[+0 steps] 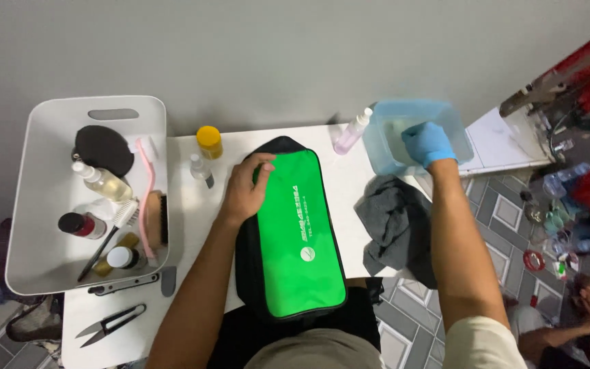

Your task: The person wipes a green bag with a dark cloth, then applies a liquid from a small bottle and scrubs the surface with a toothbrush. The person repeatedly wipes the bag with the cloth and dips the toothbrush into a water container to continue scrubbing.

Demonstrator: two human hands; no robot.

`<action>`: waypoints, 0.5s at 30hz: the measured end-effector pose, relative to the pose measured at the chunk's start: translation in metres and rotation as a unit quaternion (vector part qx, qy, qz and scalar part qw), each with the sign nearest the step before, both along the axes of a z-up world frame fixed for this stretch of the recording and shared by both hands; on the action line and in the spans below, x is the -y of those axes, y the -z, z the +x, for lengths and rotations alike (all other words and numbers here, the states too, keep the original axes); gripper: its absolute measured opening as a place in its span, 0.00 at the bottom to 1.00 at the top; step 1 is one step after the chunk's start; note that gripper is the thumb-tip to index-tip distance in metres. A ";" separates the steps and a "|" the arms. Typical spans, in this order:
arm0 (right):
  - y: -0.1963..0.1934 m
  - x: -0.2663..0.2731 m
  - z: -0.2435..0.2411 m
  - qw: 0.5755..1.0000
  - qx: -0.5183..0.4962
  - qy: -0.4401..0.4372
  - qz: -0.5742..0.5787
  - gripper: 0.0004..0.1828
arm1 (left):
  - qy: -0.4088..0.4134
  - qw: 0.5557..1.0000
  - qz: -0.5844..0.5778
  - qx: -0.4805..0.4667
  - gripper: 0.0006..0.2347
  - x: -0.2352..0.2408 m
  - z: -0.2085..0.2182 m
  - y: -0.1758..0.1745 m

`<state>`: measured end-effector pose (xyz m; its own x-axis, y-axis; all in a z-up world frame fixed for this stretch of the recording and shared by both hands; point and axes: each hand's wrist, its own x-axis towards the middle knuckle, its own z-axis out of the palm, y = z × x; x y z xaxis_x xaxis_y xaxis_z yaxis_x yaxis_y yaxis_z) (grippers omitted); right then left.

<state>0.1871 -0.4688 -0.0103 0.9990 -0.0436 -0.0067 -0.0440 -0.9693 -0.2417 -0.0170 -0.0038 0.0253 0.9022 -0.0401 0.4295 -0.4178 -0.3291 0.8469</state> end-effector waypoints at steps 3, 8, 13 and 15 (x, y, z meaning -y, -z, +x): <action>-0.113 -0.081 -0.088 0.996 -0.078 -0.007 0.043 0.18 | 0.001 1.000 -0.002 0.002 0.11 -0.001 0.002 0.003; -0.114 -0.073 -0.134 0.980 0.144 -0.019 0.139 0.15 | 0.000 1.000 0.009 0.008 0.10 -0.003 0.006 0.003; -0.073 -0.054 -0.184 0.921 0.340 0.067 0.179 0.09 | 0.001 1.000 0.015 0.016 0.09 -0.001 0.005 0.007; -0.051 -0.044 -0.188 0.946 0.257 0.062 0.185 0.05 | -0.001 1.000 0.011 0.019 0.10 0.001 0.006 0.008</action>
